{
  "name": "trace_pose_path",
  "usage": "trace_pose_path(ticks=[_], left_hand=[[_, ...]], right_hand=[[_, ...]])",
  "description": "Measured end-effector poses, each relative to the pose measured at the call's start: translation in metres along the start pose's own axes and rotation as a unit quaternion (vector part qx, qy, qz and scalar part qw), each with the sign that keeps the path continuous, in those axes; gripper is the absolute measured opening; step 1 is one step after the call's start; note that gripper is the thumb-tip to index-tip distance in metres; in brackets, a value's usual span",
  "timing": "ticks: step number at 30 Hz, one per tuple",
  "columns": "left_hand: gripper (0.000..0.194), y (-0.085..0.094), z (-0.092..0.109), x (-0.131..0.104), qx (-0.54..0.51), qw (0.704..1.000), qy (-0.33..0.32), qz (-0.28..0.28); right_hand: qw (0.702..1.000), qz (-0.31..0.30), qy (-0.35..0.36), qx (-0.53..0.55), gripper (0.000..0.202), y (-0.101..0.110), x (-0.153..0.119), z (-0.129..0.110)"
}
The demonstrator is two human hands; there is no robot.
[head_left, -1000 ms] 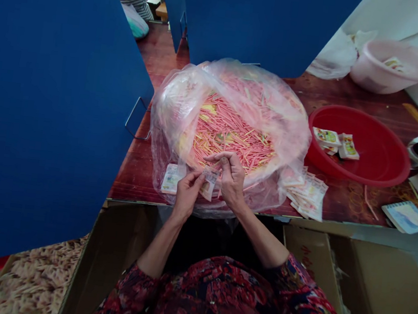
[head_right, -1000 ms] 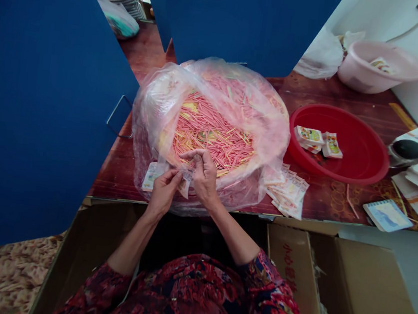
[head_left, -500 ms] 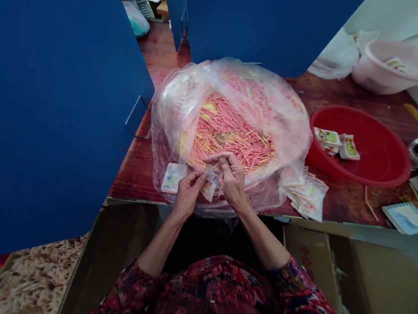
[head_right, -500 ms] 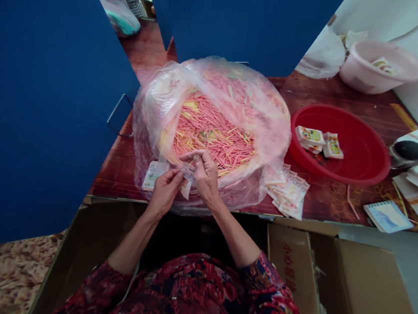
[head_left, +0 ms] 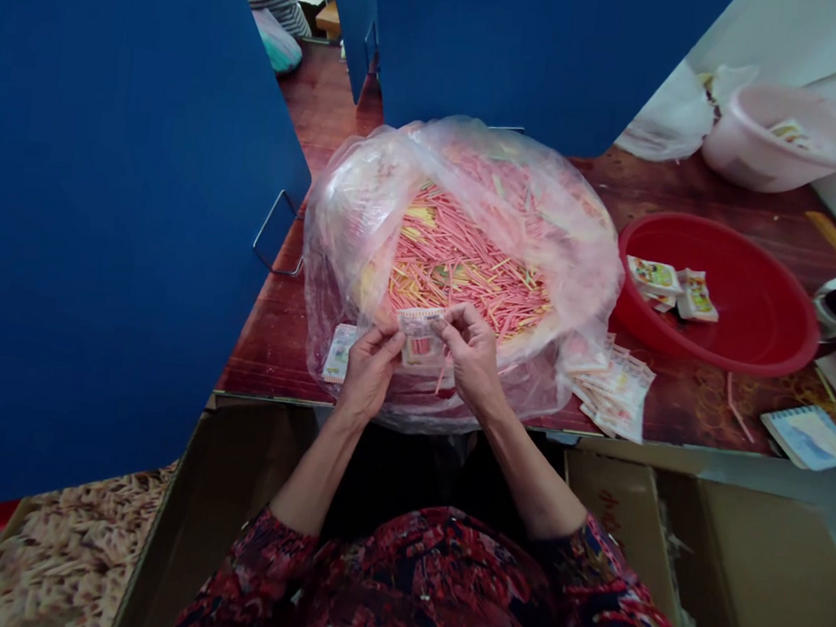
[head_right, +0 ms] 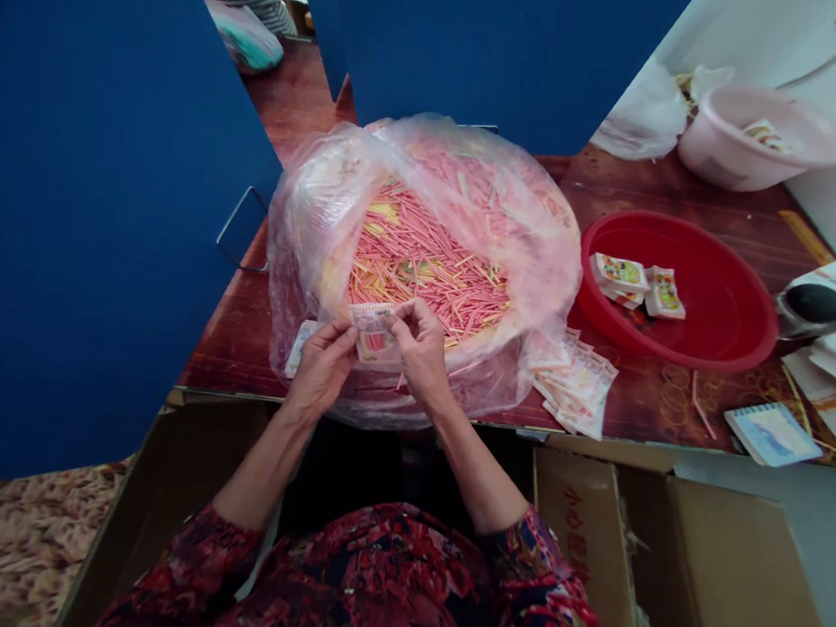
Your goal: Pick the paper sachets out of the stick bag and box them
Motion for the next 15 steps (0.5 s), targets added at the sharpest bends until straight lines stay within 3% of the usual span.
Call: trace_pose_path(ticks=[6, 10, 12, 15], left_hand=[[0.038, -0.003, -0.009, -0.005, 0.002, 1.0, 0.027, -0.006], [0.04, 0.007, -0.005, -0.003, 0.055, 0.998, -0.019, 0.003], [0.04, 0.018, 0.0, -0.001, 0.08, 0.995, -0.043, 0.028], [0.04, 0.029, 0.004, 0.001, 0.104, 0.992, -0.049, 0.048]], right_hand=[[0.999, 0.005, -0.019, 0.031, 0.022, -0.002, -0.001, 0.008], [0.995, -0.051, 0.023, -0.082, 0.018, 0.004, -0.002, 0.011], [0.968, -0.091, 0.098, -0.214, 0.015, 0.008, -0.007, 0.011], [0.885, -0.167, 0.2, -0.385, 0.014, 0.005, -0.025, 0.023]])
Point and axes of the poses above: each hand's wrist, its own x-axis towards the middle knuckle, its own y-axis out of the back of the hand, z = x × y, the point moved 8 cm from there along x, towards the middle knuckle, and after that the axes turned 15 degrees about -x, right-handed, at the moved point
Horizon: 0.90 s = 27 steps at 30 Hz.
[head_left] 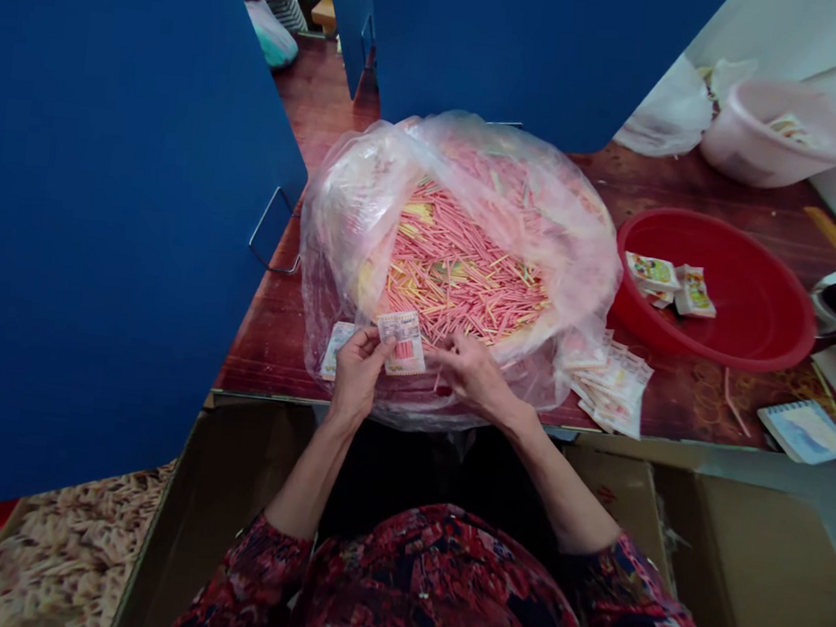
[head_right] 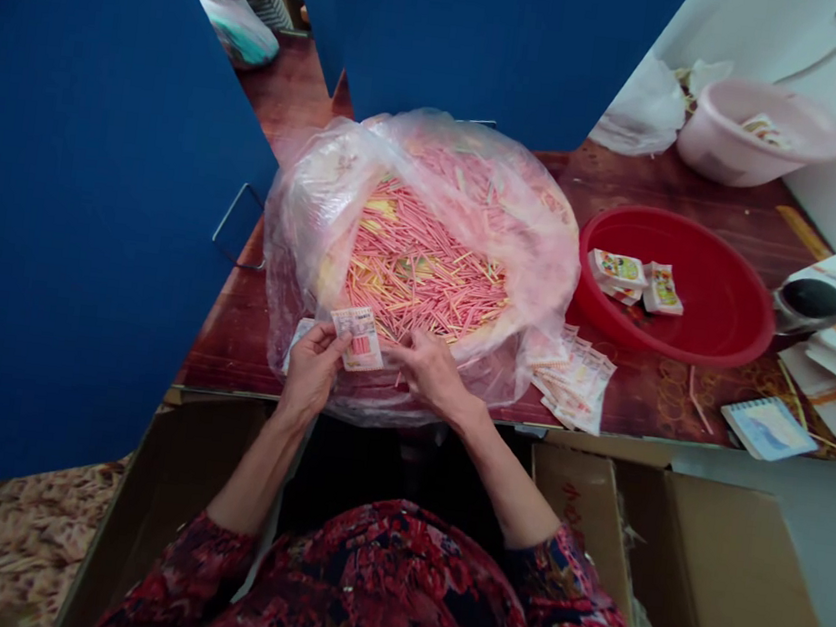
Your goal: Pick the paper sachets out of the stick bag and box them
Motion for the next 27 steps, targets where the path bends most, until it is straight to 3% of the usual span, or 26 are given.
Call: trace_pose_path(ticks=[2, 4, 7, 10, 11, 13, 15, 19, 27], left_hand=[[0.04, 0.003, 0.0, 0.001, 0.003, 1.0, 0.001, 0.001], [0.038, 0.003, 0.001, 0.0, 0.005, 1.0, -0.004, 0.0], [0.036, 0.001, 0.001, -0.001, 0.021, 1.0, -0.012, -0.003], [0.034, -0.001, -0.001, -0.003, 0.046, 0.999, -0.005, -0.004], [0.033, -0.002, -0.002, -0.004, 0.053, 0.999, -0.002, -0.004], [0.032, -0.005, -0.003, -0.007, 0.063, 0.998, 0.001, -0.008], [0.03, -0.009, -0.003, -0.01, 0.069, 0.998, 0.0, -0.015], [0.028, -0.013, -0.004, -0.014, 0.069, 0.997, 0.002, -0.031], [0.034, -0.01, -0.006, -0.014, 0.053, 0.998, 0.02, -0.04]], right_hand=[[0.999, -0.026, 0.024, -0.038, 0.014, -0.01, -0.01, 0.002], [1.0, 0.001, 0.015, -0.026, 0.014, -0.009, -0.014, 0.005], [0.992, 0.107, -0.054, 0.05, 0.013, 0.015, -0.009, 0.012], [0.943, 0.211, -0.157, 0.205, 0.003, 0.043, 0.0, 0.017], [0.924, 0.234, -0.171, 0.251, 0.008, 0.051, 0.004, 0.014], [0.902, 0.266, -0.163, 0.299, 0.016, 0.063, 0.013, 0.002], [0.903, 0.286, -0.136, 0.291, 0.014, 0.07, 0.019, -0.013], [0.921, 0.29, -0.118, 0.231, 0.008, 0.065, 0.024, -0.024], [0.942, 0.241, -0.122, 0.198, 0.008, 0.041, 0.024, -0.021]])
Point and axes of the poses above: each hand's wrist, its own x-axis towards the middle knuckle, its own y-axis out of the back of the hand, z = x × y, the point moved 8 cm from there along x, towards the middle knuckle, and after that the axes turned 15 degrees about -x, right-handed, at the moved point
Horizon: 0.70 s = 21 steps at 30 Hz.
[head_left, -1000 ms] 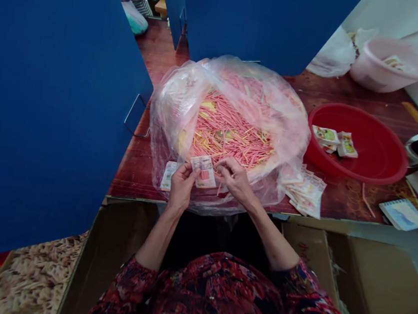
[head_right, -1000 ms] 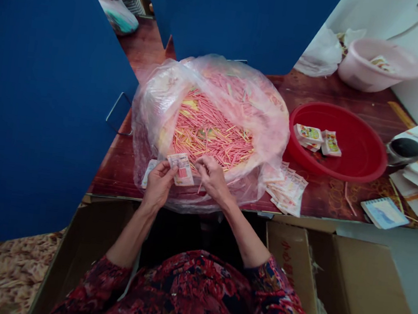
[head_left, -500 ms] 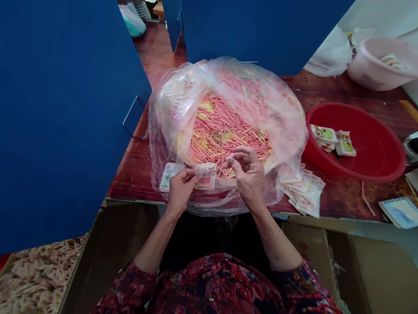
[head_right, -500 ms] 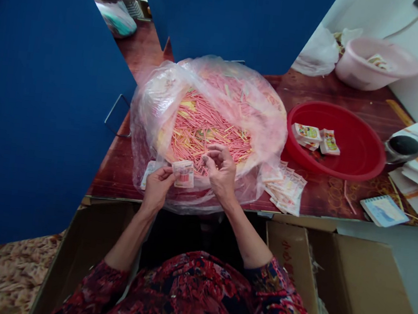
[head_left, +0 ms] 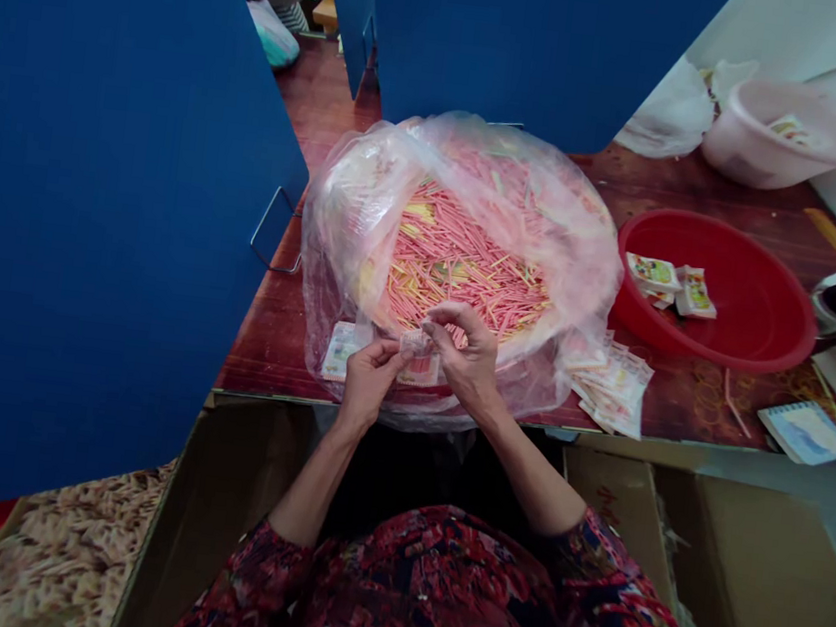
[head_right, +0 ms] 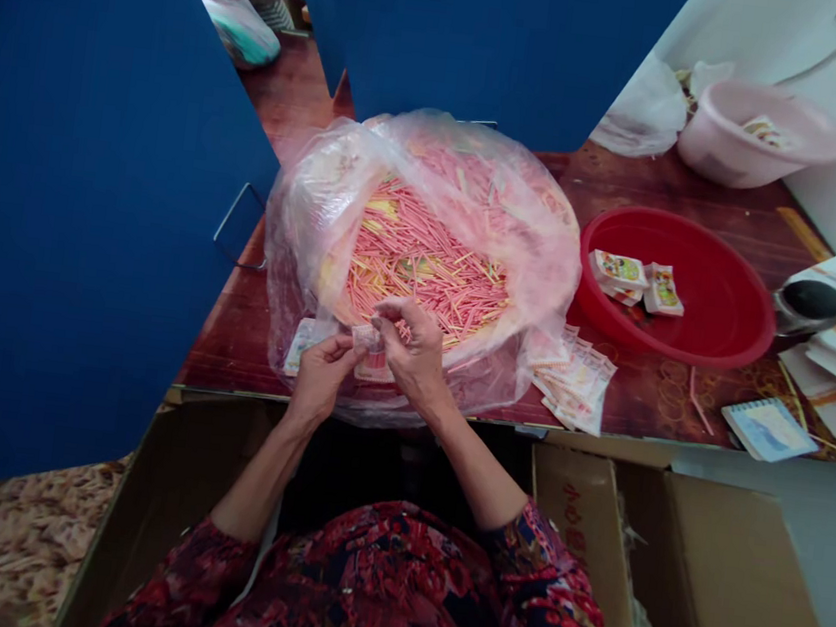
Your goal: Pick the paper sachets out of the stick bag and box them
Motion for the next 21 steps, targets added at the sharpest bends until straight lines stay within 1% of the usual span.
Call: trace_pose_path(ticks=[5, 8, 12, 18, 20, 21], left_hand=[[0.038, 0.001, -0.006, 0.0, -0.044, 0.998, 0.039, 0.004], [0.04, 0.002, -0.007, 0.0, -0.059, 0.997, 0.046, -0.001], [0.039, 0.002, -0.006, 0.001, -0.055, 0.998, 0.037, -0.003], [0.037, -0.001, -0.004, 0.003, -0.061, 0.998, 0.019, 0.0], [0.037, -0.003, -0.003, 0.003, -0.06, 0.998, 0.015, -0.006], [0.037, -0.004, -0.003, 0.003, -0.057, 0.998, 0.014, -0.011]], right_hand=[[1.0, 0.001, -0.003, -0.012, 0.002, -0.002, 0.001, 0.002], [0.999, 0.004, 0.01, -0.049, 0.003, 0.001, 0.003, 0.0], [0.997, -0.037, 0.024, -0.068, 0.008, -0.002, 0.005, -0.002], [0.988, -0.136, 0.056, -0.05, 0.03, -0.014, 0.003, -0.004], [0.986, -0.145, 0.055, -0.054, 0.027, -0.016, 0.003, -0.002], [0.988, -0.136, 0.045, -0.052, 0.022, -0.015, 0.004, 0.0]])
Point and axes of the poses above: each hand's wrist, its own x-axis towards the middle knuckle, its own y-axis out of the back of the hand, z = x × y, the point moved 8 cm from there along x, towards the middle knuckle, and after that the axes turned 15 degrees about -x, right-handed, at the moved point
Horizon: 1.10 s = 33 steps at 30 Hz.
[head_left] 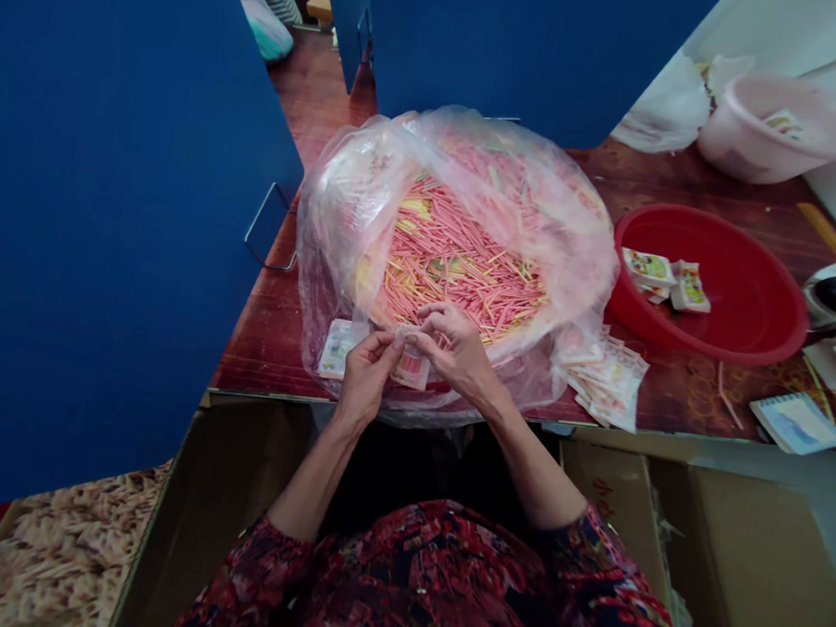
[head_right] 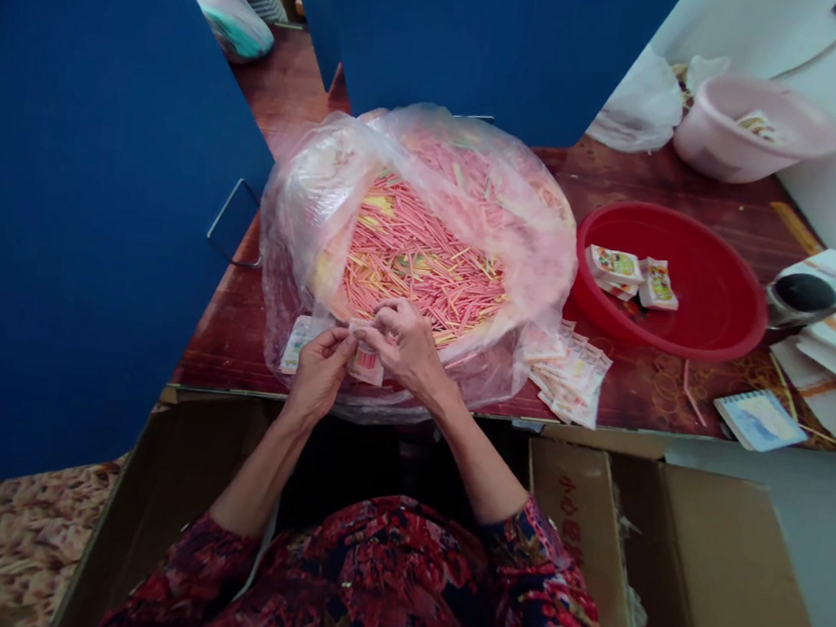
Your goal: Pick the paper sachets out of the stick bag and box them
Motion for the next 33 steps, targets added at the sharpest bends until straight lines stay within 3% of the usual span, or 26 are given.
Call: trace_pose_path(ticks=[3, 7, 9, 11, 13, 17, 19, 21, 22, 24, 26, 29, 31, 33], left_hand=[[0.036, -0.004, 0.001, -0.002, 0.009, 1.0, -0.006, -0.016], [0.032, -0.017, -0.003, -0.004, 0.031, 0.998, -0.009, -0.061], [0.029, -0.027, -0.009, -0.006, 0.069, 0.993, 0.015, -0.095], [0.027, -0.036, -0.011, -0.007, 0.121, 0.985, 0.021, -0.119], [0.026, -0.036, -0.004, -0.007, 0.172, 0.978, -0.008, -0.117], [0.029, -0.001, 0.027, -0.006, 0.259, 0.96, -0.109, -0.019], [0.033, 0.023, 0.043, -0.009, 0.284, 0.947, -0.142, 0.047], [0.034, 0.031, 0.051, -0.013, 0.292, 0.944, -0.137, 0.071], [0.034, 0.025, 0.05, -0.014, 0.295, 0.947, -0.119, 0.05], [0.032, -0.012, 0.035, -0.02, 0.298, 0.951, -0.061, -0.056], [0.03, -0.07, 0.006, -0.034, 0.287, 0.937, 0.005, -0.201], [0.031, -0.156, -0.057, -0.063, 0.271, 0.874, 0.085, -0.393], [0.032, -0.189, -0.102, -0.07, 0.299, 0.843, 0.102, -0.436], [0.035, -0.201, -0.137, -0.062, 0.375, 0.828, 0.051, -0.414]], right_hand=[[0.997, 0.041, -0.053, 0.031, 0.019, 0.002, -0.005, 0.008], [0.993, 0.04, -0.089, 0.067, 0.017, -0.001, -0.021, 0.013], [0.988, 0.063, -0.112, 0.086, 0.021, 0.011, -0.031, 0.018], [0.981, 0.109, -0.138, 0.078, 0.021, 0.04, -0.043, 0.026], [0.97, 0.183, -0.16, 0.022, 0.023, 0.085, -0.056, 0.035], [0.899, 0.355, -0.207, -0.154, 0.022, 0.192, -0.09, 0.066], [0.862, 0.383, -0.246, -0.222, 0.02, 0.226, -0.102, 0.091], [0.851, 0.354, -0.284, -0.263, 0.02, 0.24, -0.104, 0.12], [0.854, 0.325, -0.3, -0.275, 0.02, 0.24, -0.102, 0.134], [0.86, 0.262, -0.327, -0.292, 0.022, 0.229, -0.094, 0.158], [0.859, 0.204, -0.345, -0.318, 0.025, 0.214, -0.082, 0.173], [0.839, 0.112, -0.364, -0.388, 0.027, 0.193, -0.064, 0.182], [0.823, 0.068, -0.37, -0.425, 0.028, 0.186, -0.059, 0.184], [0.816, 0.06, -0.364, -0.444, 0.029, 0.188, -0.062, 0.181]])
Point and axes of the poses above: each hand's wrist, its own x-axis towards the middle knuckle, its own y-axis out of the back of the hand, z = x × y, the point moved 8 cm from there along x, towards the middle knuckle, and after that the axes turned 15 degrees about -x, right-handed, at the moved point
